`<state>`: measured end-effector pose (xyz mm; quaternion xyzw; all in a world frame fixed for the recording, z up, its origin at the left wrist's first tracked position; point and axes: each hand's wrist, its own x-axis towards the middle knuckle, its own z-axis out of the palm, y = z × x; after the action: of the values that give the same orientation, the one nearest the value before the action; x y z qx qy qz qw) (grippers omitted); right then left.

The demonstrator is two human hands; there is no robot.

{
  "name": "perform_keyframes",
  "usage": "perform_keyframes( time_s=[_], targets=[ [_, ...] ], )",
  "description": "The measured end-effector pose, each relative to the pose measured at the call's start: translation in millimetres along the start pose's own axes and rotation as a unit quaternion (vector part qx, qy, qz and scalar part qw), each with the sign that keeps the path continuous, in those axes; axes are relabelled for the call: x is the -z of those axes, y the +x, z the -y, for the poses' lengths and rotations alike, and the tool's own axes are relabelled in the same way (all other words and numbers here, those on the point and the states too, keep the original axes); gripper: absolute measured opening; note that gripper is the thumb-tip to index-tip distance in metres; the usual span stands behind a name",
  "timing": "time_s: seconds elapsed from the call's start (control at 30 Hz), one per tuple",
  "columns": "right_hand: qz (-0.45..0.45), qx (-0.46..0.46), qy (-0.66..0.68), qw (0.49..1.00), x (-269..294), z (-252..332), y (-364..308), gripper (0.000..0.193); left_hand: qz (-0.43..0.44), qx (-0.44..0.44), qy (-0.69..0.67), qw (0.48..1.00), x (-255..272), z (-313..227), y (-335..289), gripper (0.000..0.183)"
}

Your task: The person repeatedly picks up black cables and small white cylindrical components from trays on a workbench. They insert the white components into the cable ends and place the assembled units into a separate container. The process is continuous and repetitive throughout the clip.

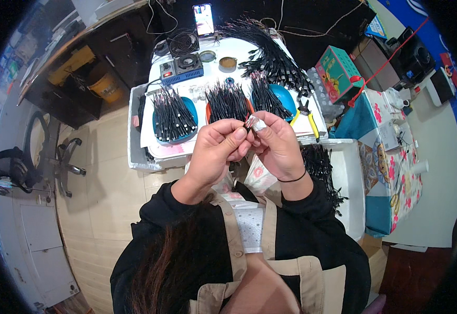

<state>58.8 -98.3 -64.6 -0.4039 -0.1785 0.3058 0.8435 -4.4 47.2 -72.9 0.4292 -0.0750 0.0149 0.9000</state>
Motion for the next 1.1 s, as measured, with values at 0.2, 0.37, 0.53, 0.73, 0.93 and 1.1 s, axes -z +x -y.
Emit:
perform_keyframes(
  time_s=[0.2, 0.37, 0.53, 0.73, 0.93, 1.1],
  targets=[
    [0.028, 0.032, -0.051, 0.998, 3.7, 3.4, 1.8, 0.032, 0.008, 0.015, 0.028, 0.999, 2.2, 0.6, -2.3, 0.014],
    [0.040, -0.056, 0.000, 0.998, 8.2, 2.2, 2.1, 0.027, -0.007, 0.019, 0.063, 0.998, 1.5, 1.9, -1.9, 0.017],
    [0.056, -0.103, -0.021, 0.993, 19.1, 9.1, 9.0, 0.024, 0.004, 0.070, 0.072, 0.995, 7.3, 0.8, -1.9, 0.017],
    [0.068, -0.092, -0.021, 0.993, 23.0, 3.6, 13.7, 0.030, -0.031, 0.066, 0.067, 0.995, 10.7, 7.7, -1.0, 0.017],
    [0.050, -0.050, -0.098, 0.993, 32.3, -4.3, 19.8, 0.027, -0.053, 0.080, 0.053, 0.994, 15.7, 14.3, 5.1, 0.017],
    [0.030, -0.080, -0.068, 0.994, 44.3, -8.4, 26.4, 0.032, -0.028, 0.104, 0.097, 0.989, 23.0, 16.1, 11.7, 0.018]
  ],
)
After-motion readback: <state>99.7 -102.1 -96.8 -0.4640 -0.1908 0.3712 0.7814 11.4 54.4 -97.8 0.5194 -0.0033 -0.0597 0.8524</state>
